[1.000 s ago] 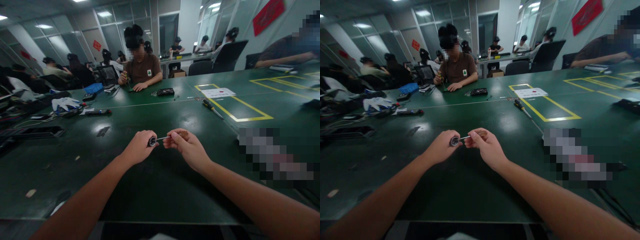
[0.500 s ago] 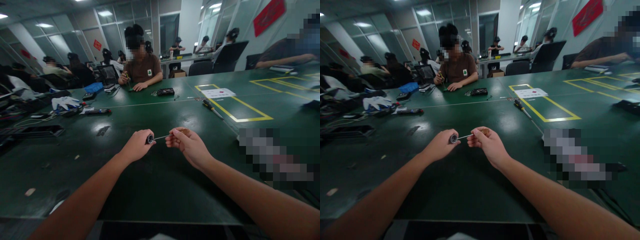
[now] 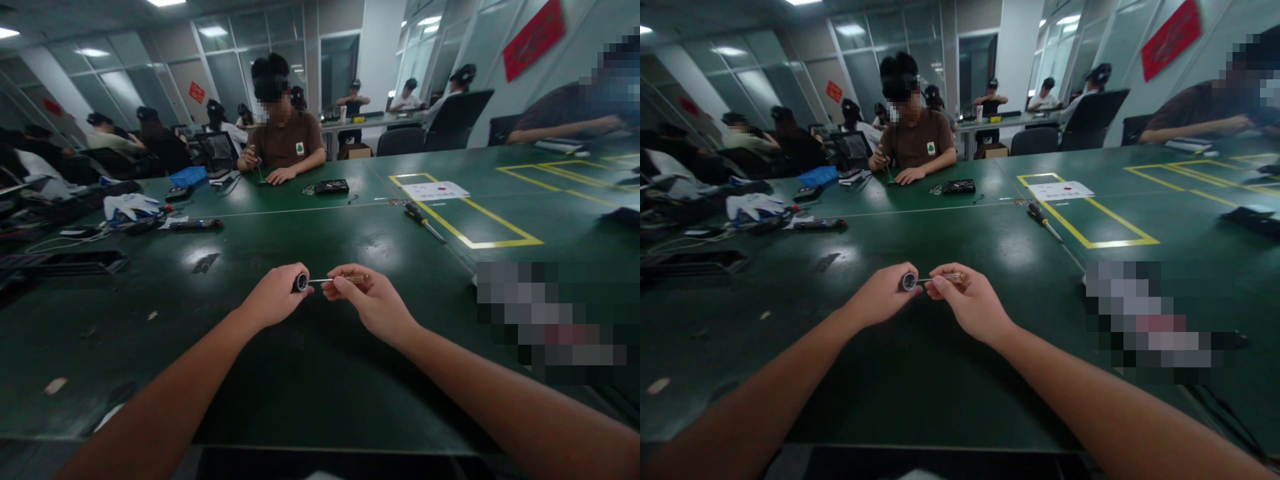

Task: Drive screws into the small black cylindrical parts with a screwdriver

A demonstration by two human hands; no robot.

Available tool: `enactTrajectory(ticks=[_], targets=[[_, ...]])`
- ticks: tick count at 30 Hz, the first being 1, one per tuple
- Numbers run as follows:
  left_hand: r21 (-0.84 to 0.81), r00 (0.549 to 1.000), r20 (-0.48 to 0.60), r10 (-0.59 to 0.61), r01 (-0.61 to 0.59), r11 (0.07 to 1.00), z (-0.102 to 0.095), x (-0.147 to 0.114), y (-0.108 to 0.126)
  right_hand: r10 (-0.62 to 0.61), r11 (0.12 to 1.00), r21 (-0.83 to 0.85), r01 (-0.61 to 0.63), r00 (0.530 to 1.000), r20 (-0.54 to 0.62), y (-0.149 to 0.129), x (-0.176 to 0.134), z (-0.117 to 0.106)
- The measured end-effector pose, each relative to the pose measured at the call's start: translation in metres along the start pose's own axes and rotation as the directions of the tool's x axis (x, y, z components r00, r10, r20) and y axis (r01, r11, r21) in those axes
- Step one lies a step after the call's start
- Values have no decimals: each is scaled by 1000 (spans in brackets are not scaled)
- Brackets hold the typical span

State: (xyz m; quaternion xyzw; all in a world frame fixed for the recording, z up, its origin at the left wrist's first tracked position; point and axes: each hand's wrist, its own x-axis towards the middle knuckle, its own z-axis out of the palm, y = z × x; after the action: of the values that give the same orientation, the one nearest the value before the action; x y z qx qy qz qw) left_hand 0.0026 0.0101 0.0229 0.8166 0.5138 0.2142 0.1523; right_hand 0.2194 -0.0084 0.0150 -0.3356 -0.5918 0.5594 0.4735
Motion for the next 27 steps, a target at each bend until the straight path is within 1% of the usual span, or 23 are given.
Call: enactTrajectory(ticks=[3, 6, 12, 19, 27], targets=[[-13, 1000, 1, 7, -7, 1000, 0, 0, 0, -37, 995, -97, 37, 999, 10, -3, -3, 1], [-8, 1000, -2, 0, 0, 1000, -1, 0, 1, -58, 988, -140, 59, 998, 11, -5, -4, 1], [12, 1000, -11, 21, -21, 1000, -2, -1, 1, -62, 990, -126, 61, 998, -7, -6, -4, 1], [13, 999, -15, 36, -35, 999, -3, 0, 0, -68, 989, -130, 70, 997, 21, -8, -4, 0], [2, 998, -35, 60, -60, 998, -2, 0, 0, -51, 997, -55, 52, 999, 21, -4, -2, -1]])
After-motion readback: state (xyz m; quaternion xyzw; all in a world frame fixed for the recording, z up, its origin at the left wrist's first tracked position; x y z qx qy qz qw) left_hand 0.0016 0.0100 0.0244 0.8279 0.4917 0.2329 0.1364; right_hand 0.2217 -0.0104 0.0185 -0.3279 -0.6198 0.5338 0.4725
